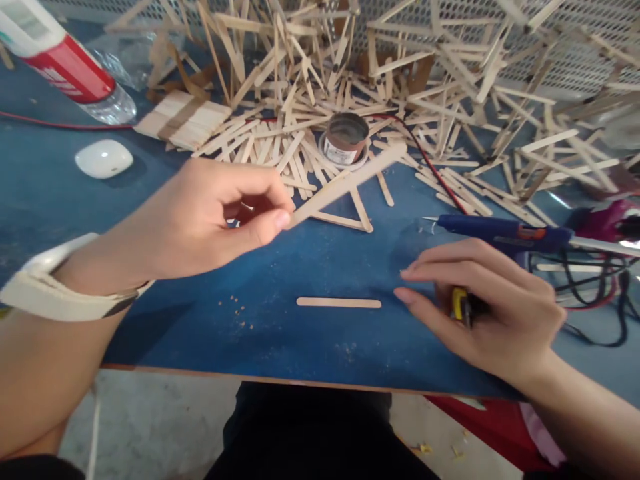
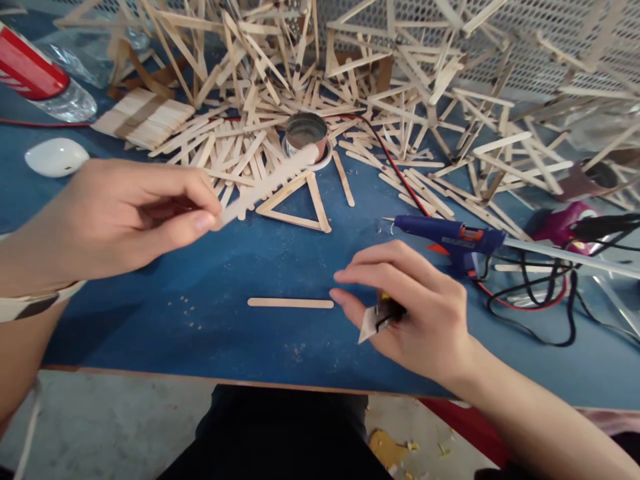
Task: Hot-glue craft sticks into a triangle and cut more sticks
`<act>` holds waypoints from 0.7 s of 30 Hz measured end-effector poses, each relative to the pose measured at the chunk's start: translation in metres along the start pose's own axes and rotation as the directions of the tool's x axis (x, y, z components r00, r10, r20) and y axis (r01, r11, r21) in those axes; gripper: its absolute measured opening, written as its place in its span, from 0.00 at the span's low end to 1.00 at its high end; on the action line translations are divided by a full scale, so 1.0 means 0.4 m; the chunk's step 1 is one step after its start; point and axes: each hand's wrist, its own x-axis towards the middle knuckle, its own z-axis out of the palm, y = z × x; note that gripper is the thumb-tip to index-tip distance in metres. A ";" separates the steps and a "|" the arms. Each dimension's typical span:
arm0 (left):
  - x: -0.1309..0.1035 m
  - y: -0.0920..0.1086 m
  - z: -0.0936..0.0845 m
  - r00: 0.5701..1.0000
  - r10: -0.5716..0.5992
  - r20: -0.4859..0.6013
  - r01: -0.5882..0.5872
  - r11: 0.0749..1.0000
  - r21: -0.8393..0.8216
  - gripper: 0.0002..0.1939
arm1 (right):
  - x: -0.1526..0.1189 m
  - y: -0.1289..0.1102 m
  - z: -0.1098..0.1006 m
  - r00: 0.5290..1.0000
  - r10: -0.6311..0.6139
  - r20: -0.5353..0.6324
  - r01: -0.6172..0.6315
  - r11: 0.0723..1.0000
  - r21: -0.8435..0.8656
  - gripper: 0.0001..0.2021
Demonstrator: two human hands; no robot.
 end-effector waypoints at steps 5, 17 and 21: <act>0.000 -0.031 0.032 0.951 0.034 0.306 -0.019 0.998 -0.052 0.12 | -0.001 0.001 0.005 1.000 0.008 -0.007 -0.008 0.998 -0.070 0.23; -0.022 -0.066 0.094 0.908 -0.062 0.414 0.056 0.998 0.027 0.12 | -0.016 0.030 0.023 0.967 0.004 0.257 0.016 0.997 -0.076 0.07; -0.032 -0.063 0.103 0.923 0.003 0.384 -0.016 0.999 0.030 0.14 | -0.016 0.025 0.021 0.952 0.028 0.306 0.006 0.994 -0.110 0.13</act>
